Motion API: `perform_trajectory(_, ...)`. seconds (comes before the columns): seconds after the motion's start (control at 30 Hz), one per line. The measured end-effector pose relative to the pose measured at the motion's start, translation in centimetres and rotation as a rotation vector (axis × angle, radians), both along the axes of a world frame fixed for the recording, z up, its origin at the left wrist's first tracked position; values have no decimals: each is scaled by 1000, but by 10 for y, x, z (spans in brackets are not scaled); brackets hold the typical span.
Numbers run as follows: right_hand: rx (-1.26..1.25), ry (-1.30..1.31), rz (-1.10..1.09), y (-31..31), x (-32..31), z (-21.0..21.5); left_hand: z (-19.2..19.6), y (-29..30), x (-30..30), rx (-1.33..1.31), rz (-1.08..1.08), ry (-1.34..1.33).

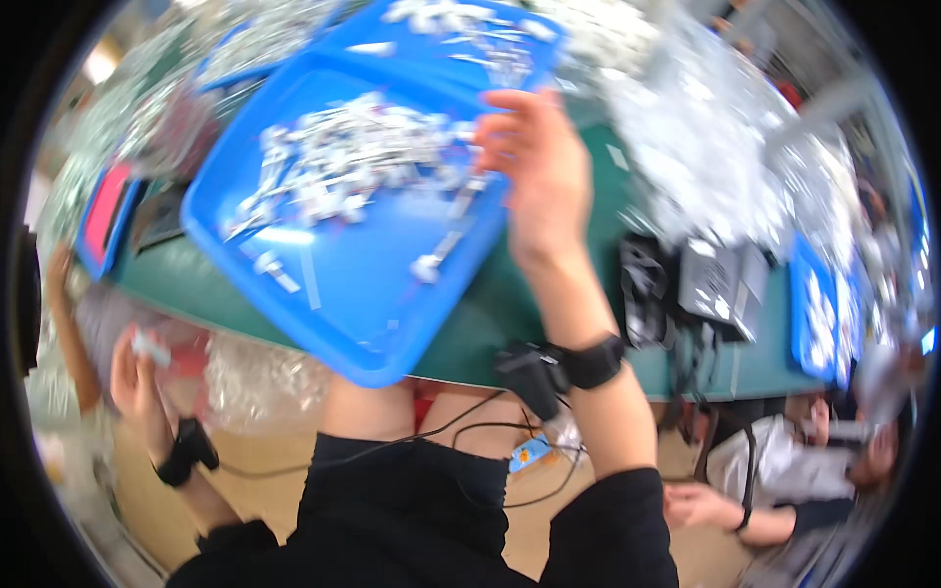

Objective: The person repeatedly picks up small white cylindrical components and thin metal rods from a blue tray. They insert the rods into the cylinders and place the assembled units back into the tray. The process is repetitive and involves handling small parts by hand.

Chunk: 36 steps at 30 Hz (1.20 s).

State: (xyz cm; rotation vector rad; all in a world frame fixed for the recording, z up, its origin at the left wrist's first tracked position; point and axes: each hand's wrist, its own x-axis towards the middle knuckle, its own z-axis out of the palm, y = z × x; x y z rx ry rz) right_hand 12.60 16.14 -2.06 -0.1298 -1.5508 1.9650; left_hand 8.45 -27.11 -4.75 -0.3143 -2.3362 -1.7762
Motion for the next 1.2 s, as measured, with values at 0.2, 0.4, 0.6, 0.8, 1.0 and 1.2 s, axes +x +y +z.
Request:
perform_trajectory(0.2, 478, 74, -298, 6, -2, 0, -173, -66, 11, -598, 63, -290)
perform_trajectory(0.4, 1307, -88, -419, 14, -2, -24, -281, -35, -48, -966, -244, -264)
perform_trajectory(0.6, 1445, -291, -509, 12, -3, -31, -410, -34, -56, -902, -559, -383)
perform_trajectory(0.8, 1349, -363, -451, 4, -6, -22, -460, -90, -85, -89, -314, -1176)
perform_trajectory(1.0, 1134, -116, -591, 7, -16, -41, -346, -70, -78, -721, -558, -478)
perform_trajectory(1.2, 960, -33, -630, 16, -15, -32, -58, 47, -12, -1110, -660, -731)
